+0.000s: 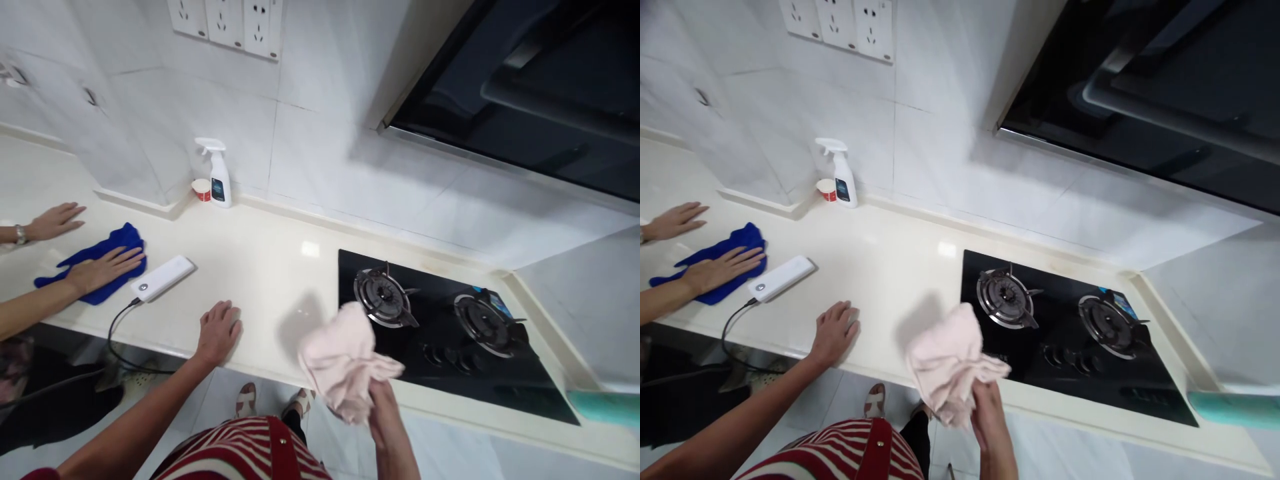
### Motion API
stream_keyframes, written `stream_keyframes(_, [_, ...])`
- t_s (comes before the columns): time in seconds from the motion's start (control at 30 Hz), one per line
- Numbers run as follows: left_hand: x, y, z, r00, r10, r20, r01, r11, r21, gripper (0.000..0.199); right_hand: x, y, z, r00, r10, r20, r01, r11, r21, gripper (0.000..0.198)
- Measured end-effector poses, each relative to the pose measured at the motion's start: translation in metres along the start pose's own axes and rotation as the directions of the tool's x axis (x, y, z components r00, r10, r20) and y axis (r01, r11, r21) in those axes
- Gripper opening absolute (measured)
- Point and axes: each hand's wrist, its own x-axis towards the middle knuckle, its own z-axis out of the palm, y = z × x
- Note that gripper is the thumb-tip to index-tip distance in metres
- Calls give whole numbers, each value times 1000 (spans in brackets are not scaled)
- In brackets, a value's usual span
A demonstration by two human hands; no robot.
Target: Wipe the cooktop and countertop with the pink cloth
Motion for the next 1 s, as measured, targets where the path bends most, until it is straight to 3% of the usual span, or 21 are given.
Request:
stream_keyframes(0.1, [-3, -5, 1, 1000, 6, -25, -7, 999, -50, 30, 15, 28, 15, 984, -179, 20, 173, 911, -374, 49])
stream_keyframes(0.23, [-4, -6, -2, 994, -8, -107, -7, 990, -144, 30, 40, 57, -8, 949, -314, 4, 259, 775, -576, 47])
stream_keyframes(0.33, [2, 21, -5, 986, 40, -162, -73, 976, -206, 34, 69, 57, -15, 907, -420, -25, 276, 638, -719, 55])
stream_keyframes(0.4, [10, 54, -3, 985, 145, -98, -164, 961, -225, 37, 87, 54, -7, 894, -446, -39, 251, 573, -780, 62])
stream_keyframes(0.47, [19, 93, 4, 968, 246, 41, -229, 943, -243, 42, 99, 53, 5, 887, -456, -73, 198, 517, -833, 66])
stream_keyframes(0.6, [24, 150, 27, 874, 334, 354, -246, 931, -271, 76, 101, 61, 18, 871, -480, -105, 97, 377, -921, 65])
stream_keyframes(0.7, [5, 159, 37, 823, 403, 399, -298, 906, -301, 82, 103, 63, 16, 880, -471, -63, 96, 305, -947, 63])
stream_keyframes(0.87, [-31, 153, 43, 785, 521, 335, -404, 841, -360, 68, 115, 51, 26, 889, -449, -92, -6, 189, -982, 60])
stream_keyframes(1.0, [3, 161, 49, 812, 482, 329, -377, 864, -335, 60, 115, 49, 38, 828, -560, -16, 40, 89, -995, 58])
